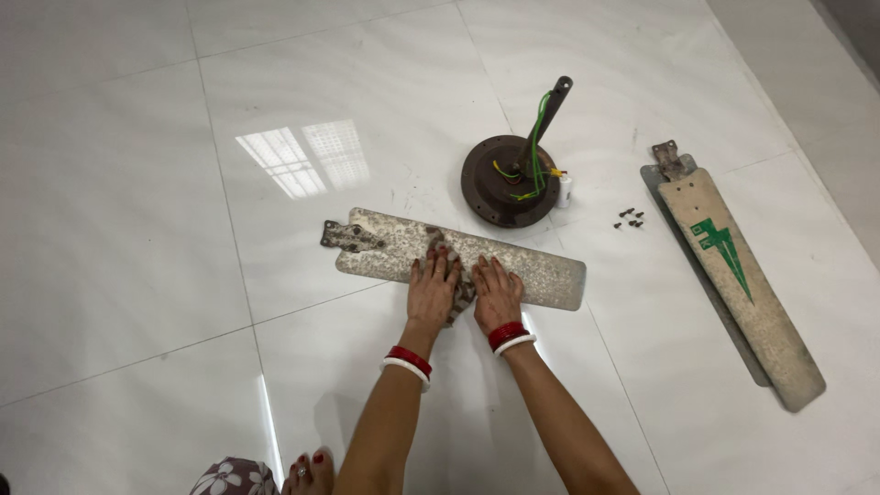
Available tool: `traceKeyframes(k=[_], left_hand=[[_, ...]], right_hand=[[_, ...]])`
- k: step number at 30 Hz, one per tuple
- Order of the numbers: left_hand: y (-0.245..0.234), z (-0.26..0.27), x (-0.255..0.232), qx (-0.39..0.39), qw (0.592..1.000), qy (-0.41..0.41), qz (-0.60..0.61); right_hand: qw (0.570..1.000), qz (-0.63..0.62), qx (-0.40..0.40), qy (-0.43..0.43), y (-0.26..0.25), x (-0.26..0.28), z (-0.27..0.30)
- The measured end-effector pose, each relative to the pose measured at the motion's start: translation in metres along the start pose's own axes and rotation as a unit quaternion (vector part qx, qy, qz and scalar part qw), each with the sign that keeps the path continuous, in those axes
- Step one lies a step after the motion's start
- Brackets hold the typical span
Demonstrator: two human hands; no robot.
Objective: The person scrubs a ceiling fan blade with a cloth while sitting on the floor. A ceiling fan motor and another blade are visible nearby.
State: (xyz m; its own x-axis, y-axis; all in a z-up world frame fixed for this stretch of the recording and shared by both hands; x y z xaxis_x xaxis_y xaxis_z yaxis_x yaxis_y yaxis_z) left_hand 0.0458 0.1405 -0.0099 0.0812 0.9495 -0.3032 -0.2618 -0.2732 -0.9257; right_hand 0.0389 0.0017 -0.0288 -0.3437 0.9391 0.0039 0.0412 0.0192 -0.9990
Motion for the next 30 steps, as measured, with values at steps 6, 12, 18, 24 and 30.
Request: traceKeyframes(k=[6, 12, 18, 24, 30], left_hand=[[-0.03, 0.007, 0.035, 0.041, 0.997, -0.066, -0.016], [-0.031, 0.022, 0.048, 0.021, 0.998, -0.031, -0.055], [-0.032, 0.017, 0.062, 0.036, 0.995, -0.042, -0.083], [-0.045, 0.013, 0.098, 0.019, 0.989, -0.054, -0.134], [-0.022, 0.025, 0.109, -0.107, 0.994, 0.009, -0.018]], right_hand=[[0.999, -0.004, -0.039, -0.016, -0.001, 0.023, -0.012], [1.0, -0.006, -0.003, -0.021, -0.005, 0.059, -0.021], [0.987, -0.136, -0.008, -0.081, -0.014, 0.101, -0.031], [0.986, -0.077, -0.007, -0.146, -0.013, 0.132, -0.039], [0.98, -0.133, -0.032, -0.142, -0.012, 0.147, -0.035]])
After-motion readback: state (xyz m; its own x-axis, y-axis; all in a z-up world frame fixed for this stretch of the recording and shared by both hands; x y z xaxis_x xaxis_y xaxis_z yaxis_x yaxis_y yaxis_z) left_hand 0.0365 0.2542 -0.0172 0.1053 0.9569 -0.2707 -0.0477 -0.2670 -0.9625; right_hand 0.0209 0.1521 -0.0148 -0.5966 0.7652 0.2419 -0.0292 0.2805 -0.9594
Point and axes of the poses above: each hand's wrist, its own z-axis away from the middle knuckle, its own y-axis out of the palm, x = y × z, the point moved 5 cm from there along -z, towards the middle knuckle, and after that the axes turned 11 degrees about z, right-handed, at the moved point
